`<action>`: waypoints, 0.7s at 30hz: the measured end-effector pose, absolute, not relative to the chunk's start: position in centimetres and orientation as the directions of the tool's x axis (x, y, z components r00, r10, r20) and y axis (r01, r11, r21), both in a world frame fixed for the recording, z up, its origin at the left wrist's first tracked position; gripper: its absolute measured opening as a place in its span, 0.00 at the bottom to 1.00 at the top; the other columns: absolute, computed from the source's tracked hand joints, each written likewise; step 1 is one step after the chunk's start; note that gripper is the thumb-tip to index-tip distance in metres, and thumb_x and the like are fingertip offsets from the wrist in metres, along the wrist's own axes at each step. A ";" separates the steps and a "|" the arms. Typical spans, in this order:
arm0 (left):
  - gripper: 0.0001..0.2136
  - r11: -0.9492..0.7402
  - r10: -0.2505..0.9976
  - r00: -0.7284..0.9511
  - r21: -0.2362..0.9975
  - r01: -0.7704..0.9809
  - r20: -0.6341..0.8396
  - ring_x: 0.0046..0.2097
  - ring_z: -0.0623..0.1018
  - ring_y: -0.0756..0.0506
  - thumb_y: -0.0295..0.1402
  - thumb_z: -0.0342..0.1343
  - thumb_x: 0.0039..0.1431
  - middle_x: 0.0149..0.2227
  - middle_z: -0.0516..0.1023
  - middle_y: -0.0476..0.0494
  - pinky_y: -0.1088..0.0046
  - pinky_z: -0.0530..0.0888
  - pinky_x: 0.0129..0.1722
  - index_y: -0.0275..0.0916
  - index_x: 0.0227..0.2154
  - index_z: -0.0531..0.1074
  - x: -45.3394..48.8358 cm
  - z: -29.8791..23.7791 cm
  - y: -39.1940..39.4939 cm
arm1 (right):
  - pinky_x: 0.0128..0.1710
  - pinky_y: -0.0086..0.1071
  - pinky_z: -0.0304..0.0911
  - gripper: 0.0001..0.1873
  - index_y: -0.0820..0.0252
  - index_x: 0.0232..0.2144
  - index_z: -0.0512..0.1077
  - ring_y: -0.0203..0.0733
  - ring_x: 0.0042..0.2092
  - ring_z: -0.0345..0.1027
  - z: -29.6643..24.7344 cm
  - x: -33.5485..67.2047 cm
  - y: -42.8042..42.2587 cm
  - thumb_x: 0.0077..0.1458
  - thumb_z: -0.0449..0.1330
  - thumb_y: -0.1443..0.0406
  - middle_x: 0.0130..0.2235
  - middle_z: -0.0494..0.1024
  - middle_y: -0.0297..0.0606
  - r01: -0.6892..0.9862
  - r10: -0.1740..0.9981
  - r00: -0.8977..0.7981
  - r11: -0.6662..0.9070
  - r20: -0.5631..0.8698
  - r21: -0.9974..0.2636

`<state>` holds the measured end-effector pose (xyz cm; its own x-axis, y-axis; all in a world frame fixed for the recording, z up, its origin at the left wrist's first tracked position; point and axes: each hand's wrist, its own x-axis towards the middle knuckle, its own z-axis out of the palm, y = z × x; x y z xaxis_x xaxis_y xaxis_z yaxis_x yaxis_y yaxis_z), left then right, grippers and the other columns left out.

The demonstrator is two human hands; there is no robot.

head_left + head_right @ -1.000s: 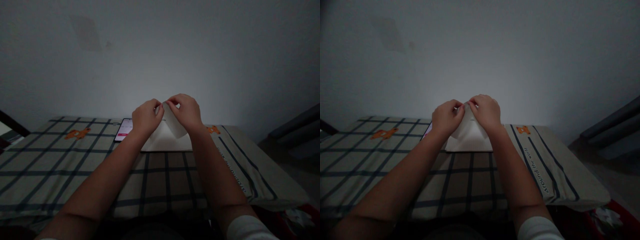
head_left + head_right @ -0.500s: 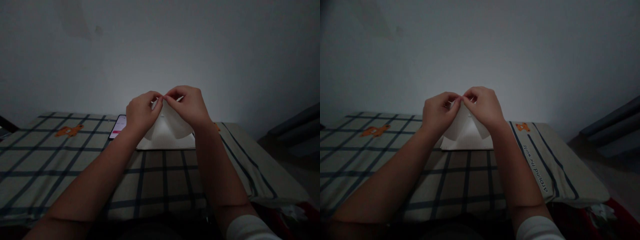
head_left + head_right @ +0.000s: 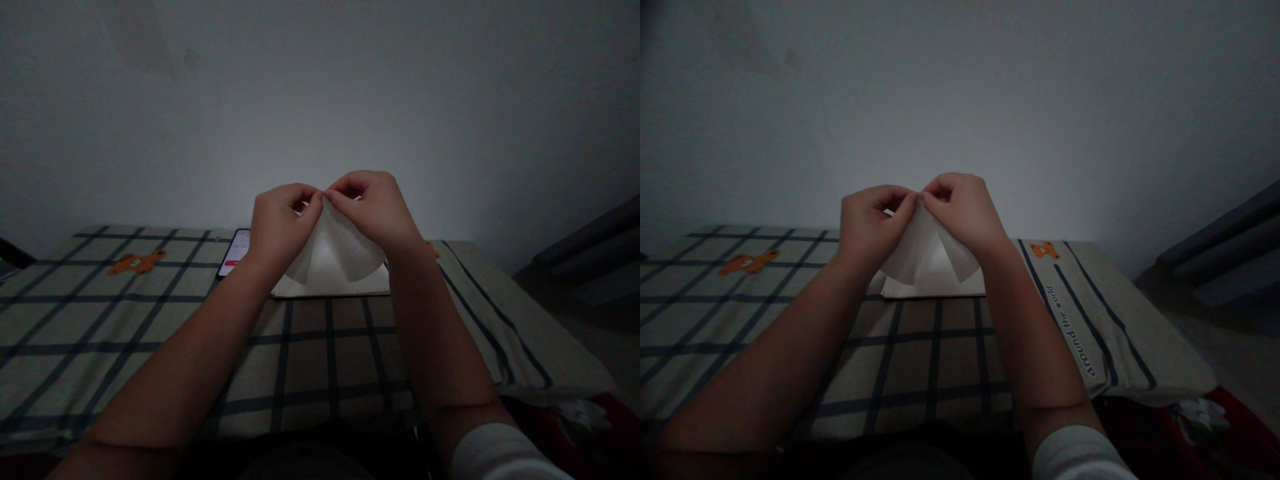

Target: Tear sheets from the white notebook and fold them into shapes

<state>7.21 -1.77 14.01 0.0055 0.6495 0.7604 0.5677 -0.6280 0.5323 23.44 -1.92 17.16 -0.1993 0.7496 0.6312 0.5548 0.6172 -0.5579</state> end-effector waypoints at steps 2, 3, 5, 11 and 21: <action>0.08 -0.621 0.667 -0.029 0.577 0.531 0.745 0.34 0.77 0.49 0.35 0.57 0.59 0.32 0.82 0.47 0.74 0.73 0.37 0.38 0.32 0.80 7.3 13.8 -1.5 | 0.41 0.35 0.65 0.08 0.62 0.31 0.79 0.40 0.37 0.71 16.9 23.3 -1.7 0.56 0.61 0.64 0.33 0.79 0.38 0.533 0.754 -0.184 0.616 0.630 -0.581; 0.08 -0.616 0.677 -0.049 0.602 0.509 0.734 0.34 0.78 0.48 0.36 0.57 0.59 0.32 0.82 0.47 0.74 0.73 0.37 0.38 0.32 0.79 7.4 13.6 -1.3 | 0.41 0.35 0.65 0.08 0.62 0.31 0.78 0.39 0.37 0.71 16.8 23.3 -1.6 0.56 0.61 0.65 0.33 0.79 0.38 0.520 0.755 -0.179 0.617 0.631 -0.591; 0.08 -0.606 0.697 -0.083 0.647 0.463 0.712 0.35 0.78 0.48 0.36 0.58 0.59 0.32 0.82 0.46 0.74 0.73 0.36 0.38 0.33 0.79 7.5 13.4 -0.9 | 0.40 0.34 0.65 0.07 0.62 0.31 0.78 0.39 0.37 0.70 16.6 23.1 -1.4 0.56 0.61 0.65 0.33 0.78 0.37 0.499 0.754 -0.171 0.621 0.634 -0.605; 0.07 -0.619 0.721 -0.069 0.685 0.385 0.690 0.31 0.76 0.49 0.36 0.60 0.55 0.29 0.79 0.47 0.75 0.71 0.30 0.38 0.30 0.78 7.2 15.0 -3.0 | 0.36 0.31 0.64 0.07 0.62 0.30 0.77 0.37 0.35 0.69 17.6 23.0 -3.3 0.55 0.61 0.65 0.31 0.76 0.36 0.486 0.750 -0.162 0.626 0.641 -0.609; 0.06 -0.246 0.962 0.225 0.850 0.465 0.156 0.21 0.68 0.51 0.36 0.61 0.51 0.18 0.70 0.50 0.75 0.62 0.22 0.40 0.25 0.80 5.4 17.1 -4.7 | 0.28 0.30 0.58 0.09 0.61 0.31 0.81 0.35 0.28 0.66 18.9 26.2 -3.8 0.52 0.64 0.62 0.27 0.78 0.35 0.563 0.886 -0.432 0.410 0.167 -0.717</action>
<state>5.42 -4.69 17.15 0.2246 0.9619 0.1557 0.4653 -0.2462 0.8502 26.20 -3.84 18.94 -0.4323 0.8861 0.1672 0.5631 0.4101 -0.7175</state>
